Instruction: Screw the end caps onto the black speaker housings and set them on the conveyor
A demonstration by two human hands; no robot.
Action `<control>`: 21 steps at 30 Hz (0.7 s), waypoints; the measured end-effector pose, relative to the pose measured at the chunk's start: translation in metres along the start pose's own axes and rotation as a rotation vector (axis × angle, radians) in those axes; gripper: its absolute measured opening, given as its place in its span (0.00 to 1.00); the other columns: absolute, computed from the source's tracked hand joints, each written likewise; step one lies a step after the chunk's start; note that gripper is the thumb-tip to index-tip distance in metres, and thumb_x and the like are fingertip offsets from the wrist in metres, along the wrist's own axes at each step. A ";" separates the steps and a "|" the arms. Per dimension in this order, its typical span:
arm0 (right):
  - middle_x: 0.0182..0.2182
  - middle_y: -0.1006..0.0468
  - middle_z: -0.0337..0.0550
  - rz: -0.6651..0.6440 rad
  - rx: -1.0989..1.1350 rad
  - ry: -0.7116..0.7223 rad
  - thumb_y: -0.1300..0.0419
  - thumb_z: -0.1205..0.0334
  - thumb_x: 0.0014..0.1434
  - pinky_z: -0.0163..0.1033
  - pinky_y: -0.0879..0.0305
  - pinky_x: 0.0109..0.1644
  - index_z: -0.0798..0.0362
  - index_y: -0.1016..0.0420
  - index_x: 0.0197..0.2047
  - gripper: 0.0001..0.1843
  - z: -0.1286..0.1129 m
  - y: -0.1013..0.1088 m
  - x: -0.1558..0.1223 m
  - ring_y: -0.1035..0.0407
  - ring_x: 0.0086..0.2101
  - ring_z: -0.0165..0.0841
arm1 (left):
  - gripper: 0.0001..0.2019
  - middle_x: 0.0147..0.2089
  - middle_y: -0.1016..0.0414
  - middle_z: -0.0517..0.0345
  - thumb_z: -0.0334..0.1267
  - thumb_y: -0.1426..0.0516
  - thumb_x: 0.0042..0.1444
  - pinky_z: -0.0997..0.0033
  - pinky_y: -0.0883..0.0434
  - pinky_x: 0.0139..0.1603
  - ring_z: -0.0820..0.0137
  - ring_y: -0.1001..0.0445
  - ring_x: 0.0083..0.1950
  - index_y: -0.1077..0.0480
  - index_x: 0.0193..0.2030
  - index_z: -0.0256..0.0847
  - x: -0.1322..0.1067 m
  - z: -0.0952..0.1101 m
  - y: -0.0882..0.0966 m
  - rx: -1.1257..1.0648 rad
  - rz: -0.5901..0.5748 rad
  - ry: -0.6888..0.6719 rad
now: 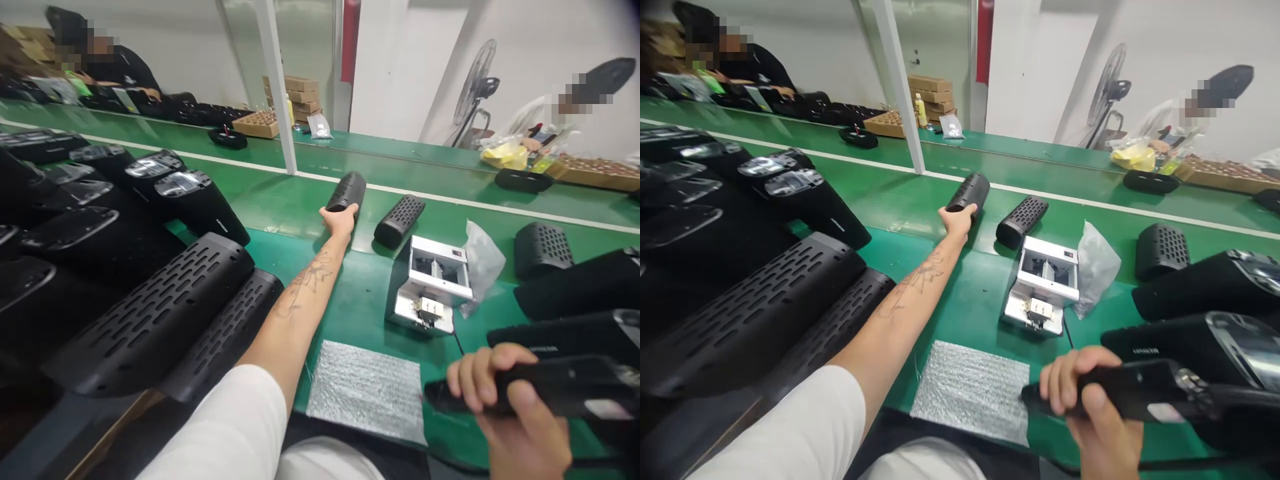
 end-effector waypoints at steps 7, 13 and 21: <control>0.29 0.25 0.34 0.073 -0.104 0.389 0.28 0.49 0.71 0.39 0.22 0.35 0.52 0.21 0.49 0.16 0.002 0.023 0.085 0.29 0.27 0.29 | 0.44 0.70 0.22 0.43 0.43 0.22 0.58 0.58 0.18 0.69 0.61 0.15 0.64 0.43 0.73 0.45 -0.139 -0.019 0.135 -0.355 -0.066 -0.232; 0.30 0.25 0.33 -0.076 -0.179 0.366 0.30 0.51 0.75 0.33 0.23 0.35 0.56 0.22 0.45 0.15 0.032 0.004 0.101 0.29 0.28 0.25 | 0.56 0.73 0.26 0.37 0.47 0.20 0.52 0.47 0.16 0.67 0.48 0.18 0.70 0.43 0.83 0.48 -0.220 -0.077 0.275 -0.036 -0.415 -0.700; 0.26 0.24 0.35 -0.068 -0.297 0.281 0.25 0.47 0.69 0.47 0.24 0.34 0.46 0.24 0.40 0.16 0.008 -0.016 0.083 0.27 0.25 0.35 | 0.60 0.74 0.29 0.33 0.38 0.20 0.48 0.35 0.21 0.75 0.40 0.24 0.75 0.43 0.84 0.50 -0.229 -0.105 0.319 0.214 -0.902 -0.879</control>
Point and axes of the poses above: each hand's wrist, its own x-axis towards the middle knuckle, its own y-axis out of the back of the hand, z = x × y, the point moved 2 cm from there along x, towards the middle knuckle
